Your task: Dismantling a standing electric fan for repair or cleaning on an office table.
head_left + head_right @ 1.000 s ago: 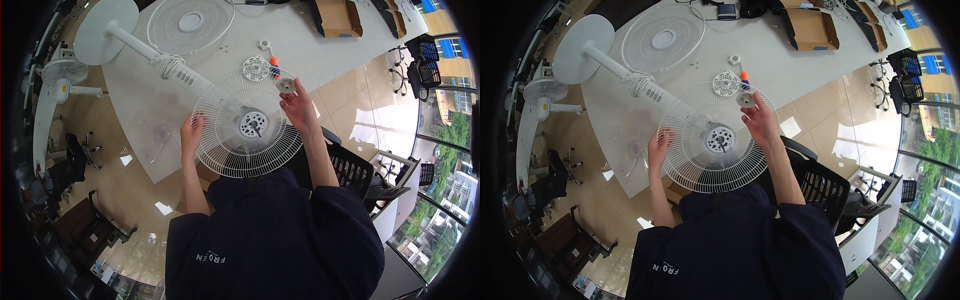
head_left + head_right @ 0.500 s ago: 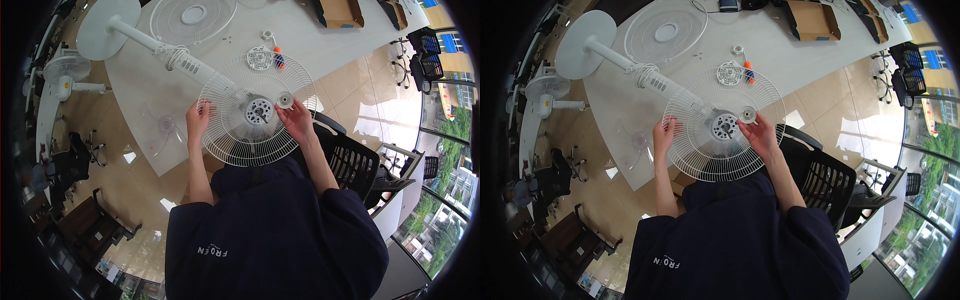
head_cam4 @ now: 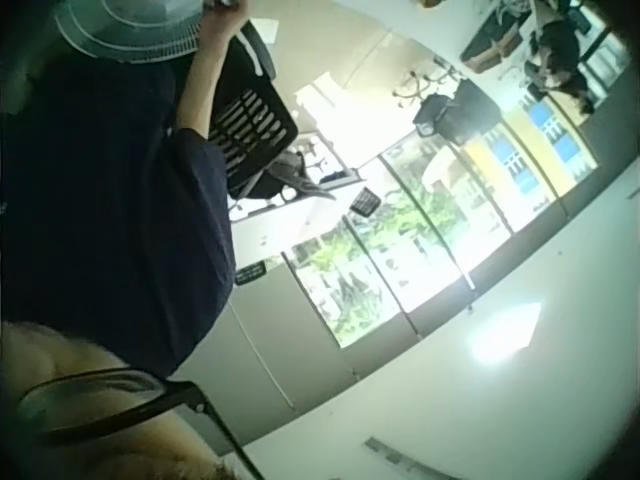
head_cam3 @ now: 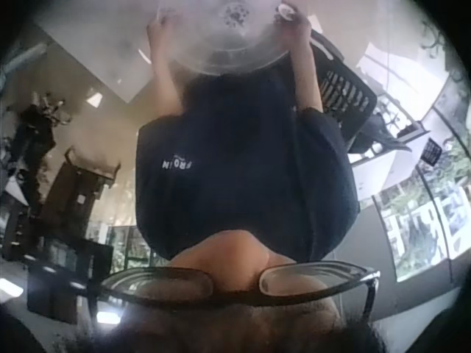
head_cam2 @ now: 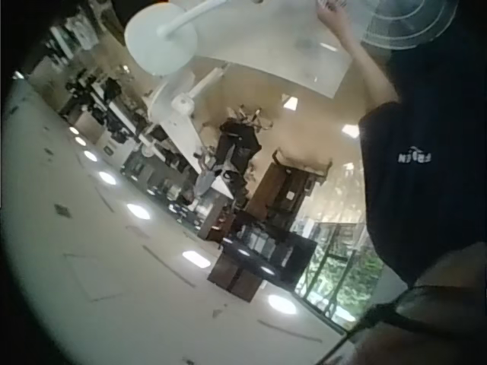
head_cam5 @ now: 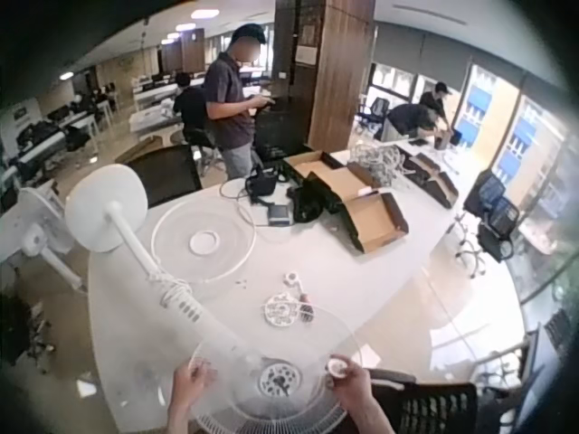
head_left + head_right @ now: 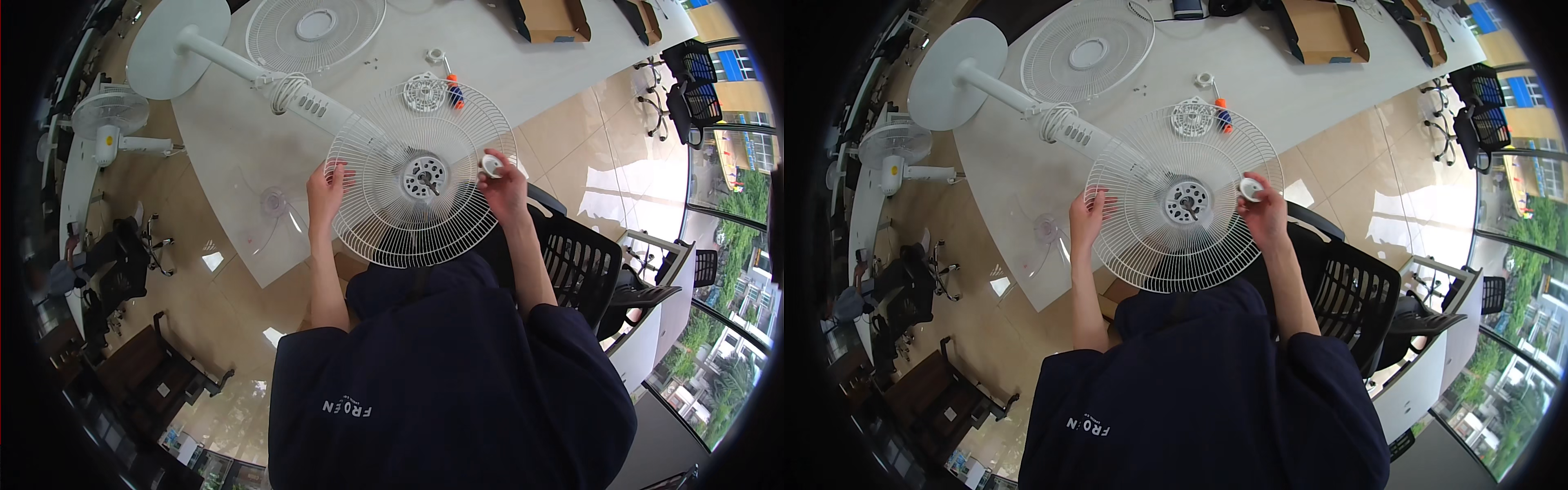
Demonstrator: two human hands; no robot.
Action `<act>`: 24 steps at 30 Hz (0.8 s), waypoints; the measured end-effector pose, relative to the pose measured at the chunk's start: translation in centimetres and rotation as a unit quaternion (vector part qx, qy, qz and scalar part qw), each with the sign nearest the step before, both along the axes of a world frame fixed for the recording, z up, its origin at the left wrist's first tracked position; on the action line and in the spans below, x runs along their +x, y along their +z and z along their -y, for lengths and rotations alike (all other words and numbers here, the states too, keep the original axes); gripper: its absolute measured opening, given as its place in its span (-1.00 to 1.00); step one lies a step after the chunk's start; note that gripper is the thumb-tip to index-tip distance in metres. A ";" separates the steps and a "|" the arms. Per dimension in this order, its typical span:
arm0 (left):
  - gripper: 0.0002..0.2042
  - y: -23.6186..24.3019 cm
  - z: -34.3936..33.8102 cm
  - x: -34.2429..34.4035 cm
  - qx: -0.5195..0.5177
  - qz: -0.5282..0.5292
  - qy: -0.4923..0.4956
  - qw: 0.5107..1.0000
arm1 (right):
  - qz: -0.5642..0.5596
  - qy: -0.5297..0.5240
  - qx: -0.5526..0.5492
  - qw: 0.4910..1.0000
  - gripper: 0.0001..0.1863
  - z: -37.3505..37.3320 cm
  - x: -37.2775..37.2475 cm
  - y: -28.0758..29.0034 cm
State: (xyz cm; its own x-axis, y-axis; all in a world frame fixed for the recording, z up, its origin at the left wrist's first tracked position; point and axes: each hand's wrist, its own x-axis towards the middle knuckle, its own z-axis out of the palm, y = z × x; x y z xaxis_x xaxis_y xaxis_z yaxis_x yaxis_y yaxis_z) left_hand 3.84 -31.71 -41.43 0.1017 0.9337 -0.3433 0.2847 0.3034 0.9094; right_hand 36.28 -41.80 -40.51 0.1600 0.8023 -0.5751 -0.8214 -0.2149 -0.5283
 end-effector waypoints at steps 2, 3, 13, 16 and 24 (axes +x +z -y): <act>-0.77 -0.8 0.1 -0.4 0.005 -0.001 0.000 1.000 | 0.069 -0.040 0.011 0.997 -0.63 0.7 2.6 -1.6; -0.77 -1.0 0.1 -0.4 0.008 -0.002 -0.002 1.000 | 0.074 -0.077 0.021 0.994 -0.63 0.6 3.3 -1.6; -0.78 -1.0 0.6 -0.3 0.005 0.024 0.018 1.000 | 0.324 -0.083 -0.024 0.942 -0.66 -9.0 10.4 -1.8; -0.79 -1.0 0.4 -0.1 0.011 0.019 0.028 0.999 | 0.388 -0.092 -0.026 0.917 -0.66 -11.6 12.7 -5.0; -0.77 -0.9 0.9 -0.9 -0.004 0.053 0.052 0.997 | 0.105 0.282 -0.138 0.944 -0.53 -6.9 12.0 -9.3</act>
